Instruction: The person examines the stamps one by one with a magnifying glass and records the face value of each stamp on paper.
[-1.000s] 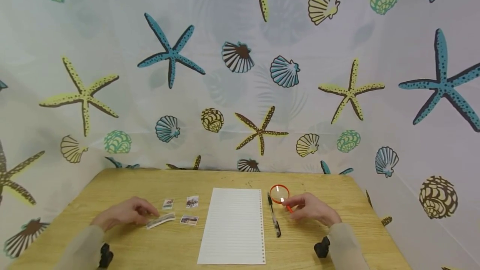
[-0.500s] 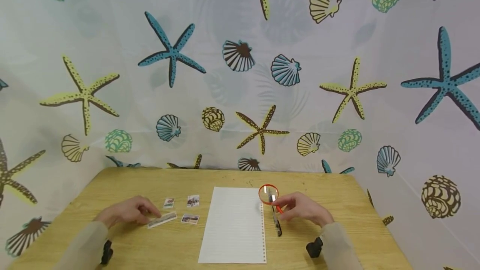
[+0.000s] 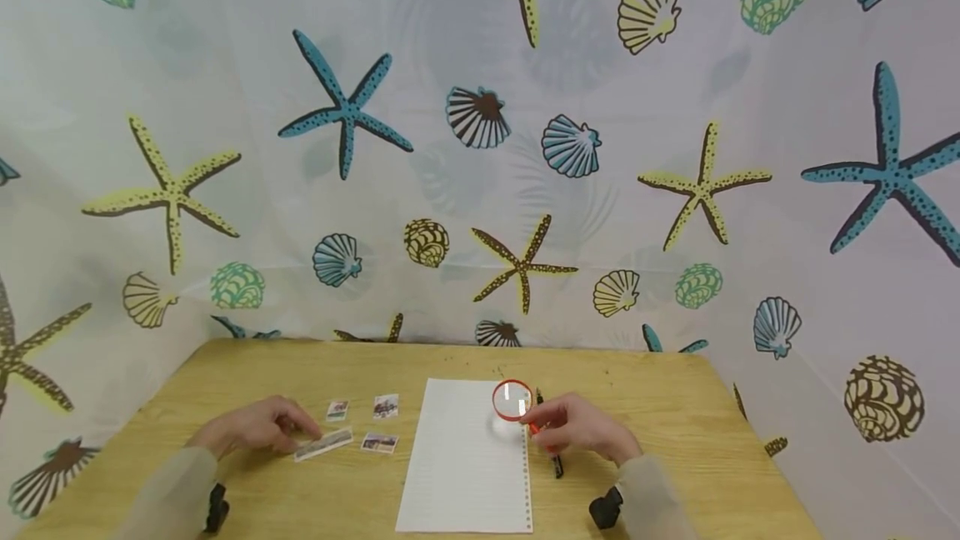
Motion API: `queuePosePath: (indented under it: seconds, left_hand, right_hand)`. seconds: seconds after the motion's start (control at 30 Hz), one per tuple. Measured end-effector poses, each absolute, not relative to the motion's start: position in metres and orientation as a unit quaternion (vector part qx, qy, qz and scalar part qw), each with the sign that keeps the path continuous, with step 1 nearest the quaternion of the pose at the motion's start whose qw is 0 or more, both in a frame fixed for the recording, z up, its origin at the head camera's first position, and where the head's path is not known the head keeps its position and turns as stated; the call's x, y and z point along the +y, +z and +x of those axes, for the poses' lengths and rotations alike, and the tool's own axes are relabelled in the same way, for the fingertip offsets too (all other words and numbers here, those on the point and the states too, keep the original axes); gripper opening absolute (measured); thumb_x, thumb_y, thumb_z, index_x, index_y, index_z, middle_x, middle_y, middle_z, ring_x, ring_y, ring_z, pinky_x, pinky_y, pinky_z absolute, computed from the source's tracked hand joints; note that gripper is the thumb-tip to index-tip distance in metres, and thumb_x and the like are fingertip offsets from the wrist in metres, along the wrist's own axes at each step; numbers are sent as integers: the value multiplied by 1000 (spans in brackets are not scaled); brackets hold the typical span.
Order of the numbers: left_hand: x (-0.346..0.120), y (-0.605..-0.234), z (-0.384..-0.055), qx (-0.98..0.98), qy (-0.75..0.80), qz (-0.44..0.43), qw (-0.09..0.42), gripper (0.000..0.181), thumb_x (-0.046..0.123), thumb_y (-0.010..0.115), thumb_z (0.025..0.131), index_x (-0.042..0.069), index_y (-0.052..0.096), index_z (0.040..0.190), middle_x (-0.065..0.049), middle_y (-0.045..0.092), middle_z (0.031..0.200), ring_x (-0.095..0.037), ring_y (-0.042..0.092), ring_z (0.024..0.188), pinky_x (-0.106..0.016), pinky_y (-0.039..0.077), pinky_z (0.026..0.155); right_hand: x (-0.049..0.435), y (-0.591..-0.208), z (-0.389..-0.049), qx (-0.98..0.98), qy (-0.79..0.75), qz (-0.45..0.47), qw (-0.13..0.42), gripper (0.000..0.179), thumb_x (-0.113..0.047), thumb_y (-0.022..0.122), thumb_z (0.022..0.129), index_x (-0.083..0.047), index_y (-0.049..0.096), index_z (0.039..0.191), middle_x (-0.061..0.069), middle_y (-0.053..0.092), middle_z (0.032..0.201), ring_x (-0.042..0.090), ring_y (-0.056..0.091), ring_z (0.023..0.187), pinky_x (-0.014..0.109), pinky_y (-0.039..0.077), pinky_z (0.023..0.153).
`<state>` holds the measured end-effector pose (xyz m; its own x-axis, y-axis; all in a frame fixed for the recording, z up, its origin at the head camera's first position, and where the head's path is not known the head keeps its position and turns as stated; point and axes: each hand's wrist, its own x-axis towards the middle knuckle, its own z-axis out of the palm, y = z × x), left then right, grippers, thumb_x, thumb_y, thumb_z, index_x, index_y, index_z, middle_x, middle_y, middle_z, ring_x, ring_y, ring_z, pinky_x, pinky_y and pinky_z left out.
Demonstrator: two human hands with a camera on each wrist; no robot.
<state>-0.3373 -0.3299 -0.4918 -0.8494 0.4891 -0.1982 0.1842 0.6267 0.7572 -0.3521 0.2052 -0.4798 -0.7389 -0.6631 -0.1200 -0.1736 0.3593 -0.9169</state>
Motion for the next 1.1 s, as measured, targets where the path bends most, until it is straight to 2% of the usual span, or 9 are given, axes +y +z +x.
queuePosePath:
  seconds: [0.17, 0.4, 0.57, 0.83, 1.1]
  left_hand:
    - [-328, -490, -336, 888, 383, 171, 190, 28, -4, 70, 80, 5, 75, 106, -13, 63, 120, -22, 45, 92, -31, 40, 79]
    - [-329, -493, -333, 889, 386, 157, 189, 28, -4, 71, 79, 5, 75, 106, -11, 62, 118, -23, 45, 96, -32, 41, 83]
    - [-330, -496, -332, 890, 381, 170, 185, 28, -3, 71, 80, 6, 75, 106, -11, 63, 119, -22, 47, 98, -34, 42, 85]
    - [-327, -498, -334, 875, 406, 172, 199, 27, -5, 70, 80, 2, 74, 106, -12, 65, 114, -23, 45, 91, -32, 40, 78]
    - [-330, -496, -336, 875, 410, 166, 200, 28, -6, 69, 80, 2, 73, 107, -13, 64, 118, -22, 49, 94, -31, 44, 79]
  right_hand:
    - [190, -483, -350, 787, -489, -295, 234, 34, -8, 68, 92, 0, 65, 125, 23, 68, 104, 10, 60, 70, 27, 56, 66]
    - [166, -484, -342, 791, -478, -300, 238, 32, -8, 70, 90, -5, 69, 121, 21, 70, 106, 15, 67, 75, 35, 59, 67]
    - [153, -486, -338, 779, -487, -312, 242, 32, -6, 70, 90, -3, 68, 122, 25, 68, 108, 17, 67, 73, 37, 59, 68]
    - [138, -490, -338, 773, -489, -319, 248, 31, -4, 69, 90, -2, 69, 120, 24, 69, 107, 21, 69, 78, 32, 59, 67]
    - [118, -489, -341, 777, -487, -302, 259, 29, -5, 69, 90, -4, 70, 118, 21, 70, 107, 19, 70, 80, 32, 59, 68]
